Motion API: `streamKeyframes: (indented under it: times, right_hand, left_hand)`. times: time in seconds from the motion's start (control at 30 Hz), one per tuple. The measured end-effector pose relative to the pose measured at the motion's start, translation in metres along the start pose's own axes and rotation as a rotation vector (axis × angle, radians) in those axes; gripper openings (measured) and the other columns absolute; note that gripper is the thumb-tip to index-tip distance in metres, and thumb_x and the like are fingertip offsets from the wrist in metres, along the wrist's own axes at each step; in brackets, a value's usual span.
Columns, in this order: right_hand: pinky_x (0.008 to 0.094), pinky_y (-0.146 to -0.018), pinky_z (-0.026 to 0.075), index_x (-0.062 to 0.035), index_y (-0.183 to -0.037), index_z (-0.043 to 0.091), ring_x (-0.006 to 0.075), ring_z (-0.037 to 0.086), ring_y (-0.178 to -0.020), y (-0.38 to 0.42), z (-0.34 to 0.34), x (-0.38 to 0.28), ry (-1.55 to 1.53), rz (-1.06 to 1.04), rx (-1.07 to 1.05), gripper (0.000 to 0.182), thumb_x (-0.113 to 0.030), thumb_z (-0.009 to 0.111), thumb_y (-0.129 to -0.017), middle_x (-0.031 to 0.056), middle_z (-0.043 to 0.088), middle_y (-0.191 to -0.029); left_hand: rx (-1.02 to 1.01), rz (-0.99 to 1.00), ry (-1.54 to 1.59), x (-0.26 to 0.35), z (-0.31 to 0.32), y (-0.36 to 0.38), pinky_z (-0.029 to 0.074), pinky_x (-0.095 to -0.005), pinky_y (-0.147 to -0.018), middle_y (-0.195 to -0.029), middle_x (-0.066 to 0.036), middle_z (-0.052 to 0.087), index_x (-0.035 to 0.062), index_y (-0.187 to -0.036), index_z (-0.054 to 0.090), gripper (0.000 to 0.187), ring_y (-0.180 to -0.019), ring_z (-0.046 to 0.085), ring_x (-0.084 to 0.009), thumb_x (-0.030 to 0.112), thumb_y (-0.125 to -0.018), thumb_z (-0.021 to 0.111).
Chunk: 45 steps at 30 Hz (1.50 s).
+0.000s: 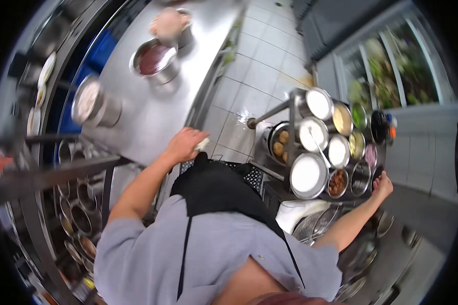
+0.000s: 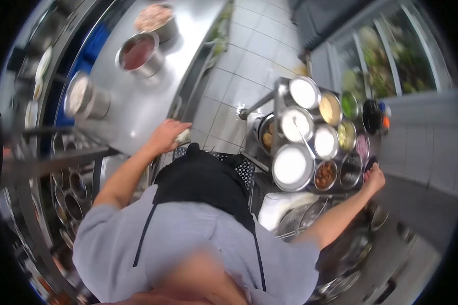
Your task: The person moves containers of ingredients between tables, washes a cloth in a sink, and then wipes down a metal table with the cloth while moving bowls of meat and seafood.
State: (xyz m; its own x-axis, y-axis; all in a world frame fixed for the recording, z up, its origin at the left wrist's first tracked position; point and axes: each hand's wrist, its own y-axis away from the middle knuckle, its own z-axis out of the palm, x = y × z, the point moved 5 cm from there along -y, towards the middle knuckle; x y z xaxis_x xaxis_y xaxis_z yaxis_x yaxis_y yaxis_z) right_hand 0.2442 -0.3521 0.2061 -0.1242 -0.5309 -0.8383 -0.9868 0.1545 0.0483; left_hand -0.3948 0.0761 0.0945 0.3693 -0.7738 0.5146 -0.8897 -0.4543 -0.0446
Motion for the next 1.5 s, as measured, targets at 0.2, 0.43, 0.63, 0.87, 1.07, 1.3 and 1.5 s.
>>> streamKeyframes:
  times: [0.2, 0.43, 0.63, 0.87, 1.07, 1.3, 1.5]
  right_hand:
    - [0.0232, -0.072, 0.05, -0.0038, -0.107, 0.068, 0.0103, 0.064, -0.084, 0.267, 0.184, -0.17, -0.053, -0.404, -0.847, 0.031, -0.029, 0.069, -0.089, 0.0038, 0.07, -0.098]
    - [0.0267, -0.067, 0.052, -0.0007, -0.098, 0.066, 0.0137, 0.063, -0.077, 0.53, 0.412, -0.184, 0.095, -0.386, -1.596, 0.044, -0.044, 0.067, -0.087, 0.0062, 0.067, -0.091]
    - [0.0339, -0.06, 0.057, 0.0061, -0.102, 0.06, 0.0234, 0.065, -0.072, 0.604, 0.506, -0.206, 0.101, -0.303, -1.404, 0.048, -0.04, 0.065, -0.089, 0.0183, 0.063, -0.096]
    - [0.0349, -0.06, 0.062, 0.0091, -0.086, 0.059, 0.0268, 0.068, -0.068, 0.615, 0.537, -0.221, 0.047, -0.32, -1.358, 0.014, -0.003, 0.063, -0.081, 0.018, 0.064, -0.083]
    - [0.0342, -0.053, 0.061, 0.0097, -0.081, 0.058, 0.0267, 0.068, -0.062, 0.607, 0.505, -0.205, -0.041, -0.29, -1.243, 0.009, 0.002, 0.059, -0.078, 0.0192, 0.065, -0.082]
    - [0.0362, -0.052, 0.059, 0.0107, -0.075, 0.062, 0.0269, 0.069, -0.061, 0.539, 0.445, -0.176, -0.142, -0.17, -1.267, 0.01, 0.001, 0.058, -0.075, 0.0183, 0.067, -0.074]
    - [0.0344, -0.054, 0.059, 0.0101, -0.08, 0.065, 0.0252, 0.069, -0.064, 0.447, 0.311, -0.21, -0.199, -0.146, -1.217, 0.014, -0.003, 0.061, -0.077, 0.0161, 0.068, -0.075]
  left_hand:
    - [-0.005, -0.003, 0.099, -0.009, -0.002, 0.006, 0.043, -0.0391, -0.094, -0.1, -0.013, 0.066, 0.0069, -0.124, 0.058, 0.053, -0.099, 0.062, -0.03, 0.006, -0.072, 0.066]
    - [0.136, 0.034, 0.172, -0.019, 0.002, 0.01, 0.047, -0.0417, -0.089, -0.102, -0.012, 0.067, 0.0078, -0.121, 0.06, 0.049, -0.095, 0.062, -0.0329, 0.006, -0.072, 0.066]
    - [0.119, 0.014, 0.183, -0.02, -0.001, 0.012, 0.049, -0.0444, -0.085, -0.104, -0.013, 0.067, 0.0085, -0.121, 0.06, 0.049, -0.093, 0.061, -0.0355, 0.006, -0.072, 0.065]
    - [0.139, -0.015, 0.214, -0.021, -0.002, 0.013, 0.049, -0.0462, -0.084, -0.106, -0.013, 0.067, 0.0091, -0.121, 0.061, 0.049, -0.095, 0.06, -0.0364, 0.006, -0.072, 0.064]
    - [0.141, -0.022, 0.268, -0.02, -0.003, 0.014, 0.048, -0.0446, -0.088, -0.111, -0.014, 0.066, 0.0094, -0.122, 0.06, 0.051, -0.098, 0.06, -0.0367, 0.005, -0.072, 0.062]
    - [0.159, 0.006, 0.236, -0.021, 0.001, 0.008, 0.047, -0.0443, -0.092, -0.113, -0.015, 0.066, 0.0083, -0.121, 0.061, 0.05, -0.104, 0.06, -0.036, 0.005, -0.071, 0.061]
    - [0.182, 0.015, 0.213, -0.014, -0.004, 0.005, 0.047, -0.0444, -0.09, -0.109, -0.017, 0.066, 0.0048, -0.118, 0.061, 0.048, -0.098, 0.061, -0.037, 0.005, -0.071, 0.06]
